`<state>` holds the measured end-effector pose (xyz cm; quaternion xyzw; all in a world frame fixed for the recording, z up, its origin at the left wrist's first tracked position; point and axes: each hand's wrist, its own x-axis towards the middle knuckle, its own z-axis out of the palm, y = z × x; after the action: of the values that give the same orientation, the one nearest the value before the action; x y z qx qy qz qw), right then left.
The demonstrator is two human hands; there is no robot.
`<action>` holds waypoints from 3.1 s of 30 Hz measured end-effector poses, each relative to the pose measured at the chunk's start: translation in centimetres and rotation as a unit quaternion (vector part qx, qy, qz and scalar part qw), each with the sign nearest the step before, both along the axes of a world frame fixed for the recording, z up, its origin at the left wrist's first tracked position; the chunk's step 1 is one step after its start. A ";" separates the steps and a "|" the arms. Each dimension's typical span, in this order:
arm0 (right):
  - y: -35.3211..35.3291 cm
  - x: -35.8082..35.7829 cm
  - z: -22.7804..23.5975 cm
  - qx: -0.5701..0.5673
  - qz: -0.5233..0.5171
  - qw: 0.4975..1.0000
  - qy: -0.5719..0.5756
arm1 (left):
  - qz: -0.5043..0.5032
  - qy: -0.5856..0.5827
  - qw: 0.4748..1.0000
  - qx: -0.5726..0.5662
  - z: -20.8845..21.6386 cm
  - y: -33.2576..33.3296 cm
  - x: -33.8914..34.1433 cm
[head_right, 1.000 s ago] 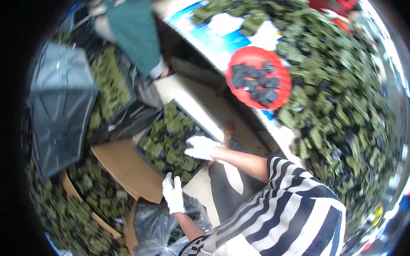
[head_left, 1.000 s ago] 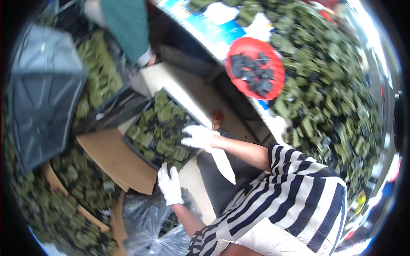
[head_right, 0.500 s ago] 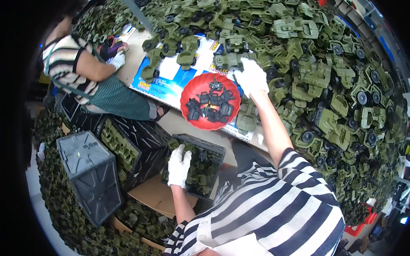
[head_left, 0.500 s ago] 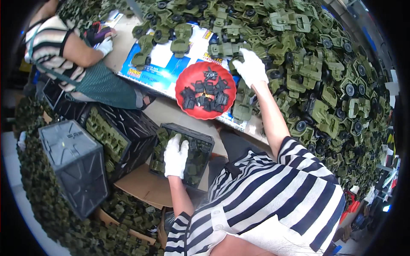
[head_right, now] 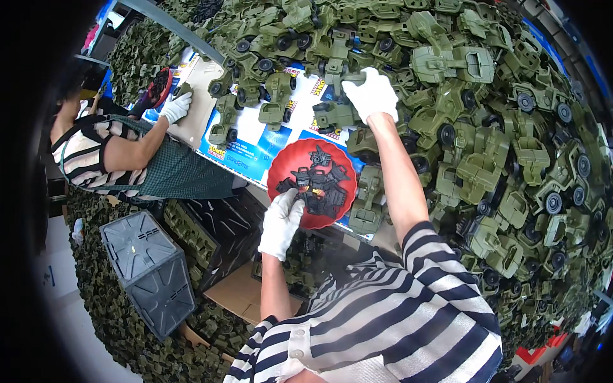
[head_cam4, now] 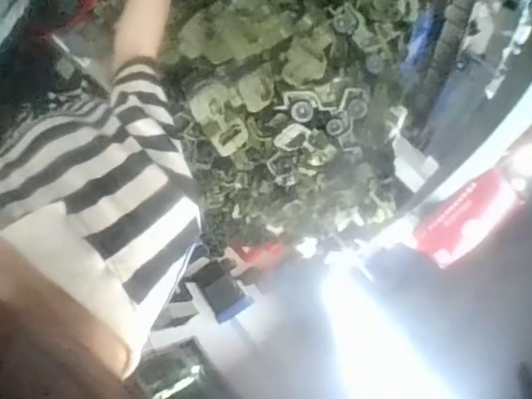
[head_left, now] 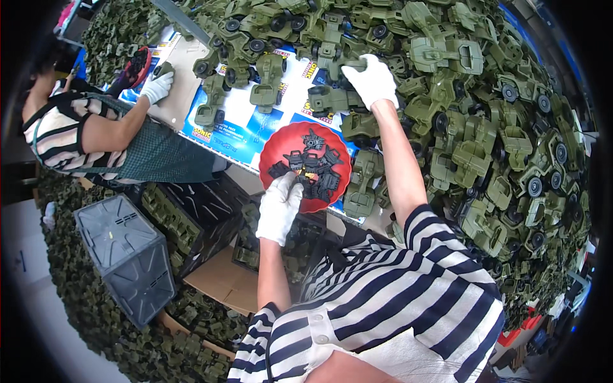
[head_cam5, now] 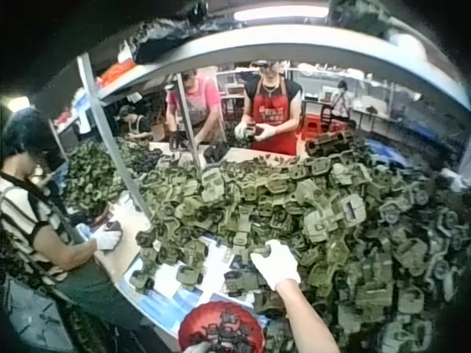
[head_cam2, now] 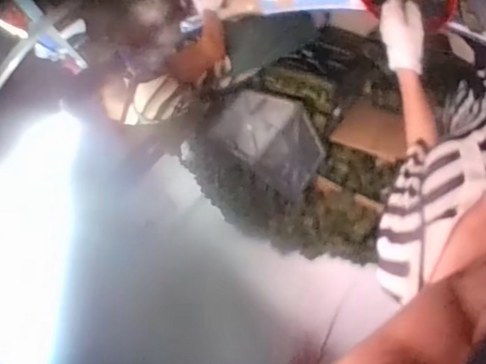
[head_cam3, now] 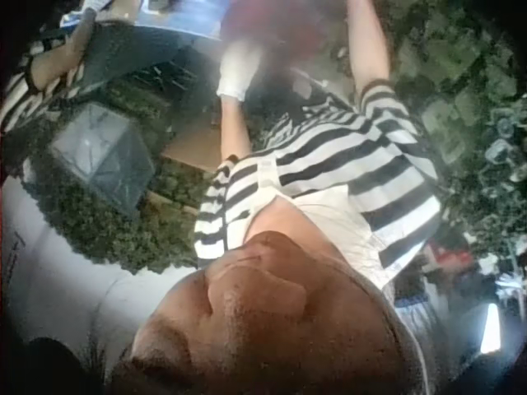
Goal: The person assembles green plastic toy components by hand, repeatedly picking small black parts from a red bowl and inserting them into the green bodies. They handle multiple units one at a time, placing finished assemblies onto a nearby pile.
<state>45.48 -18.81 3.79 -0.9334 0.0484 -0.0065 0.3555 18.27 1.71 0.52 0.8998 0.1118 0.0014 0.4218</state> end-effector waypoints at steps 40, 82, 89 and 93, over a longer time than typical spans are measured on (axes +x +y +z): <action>13.0 -10.4 -11.6 -0.042 0.498 0.865 -0.034 | 0.311 0.003 0.714 -0.627 -1.1 -0.6 -12.7; 3.7 -18.8 -4.0 0.414 0.410 0.696 0.419 | 0.073 0.066 0.793 -0.602 4.3 -0.3 -9.8; 3.4 -18.7 -5.5 0.421 0.406 0.688 0.429 | 0.086 0.089 0.762 -0.636 4.8 -0.1 -10.0; 3.2 -18.3 -6.2 0.406 0.443 0.681 0.419 | 0.093 0.103 0.757 -0.638 4.6 0.0 -10.2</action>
<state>27.19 -15.64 -2.40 -0.5151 -0.2292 0.5637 0.6036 8.05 1.68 5.07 0.4017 0.2126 -0.1242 0.8821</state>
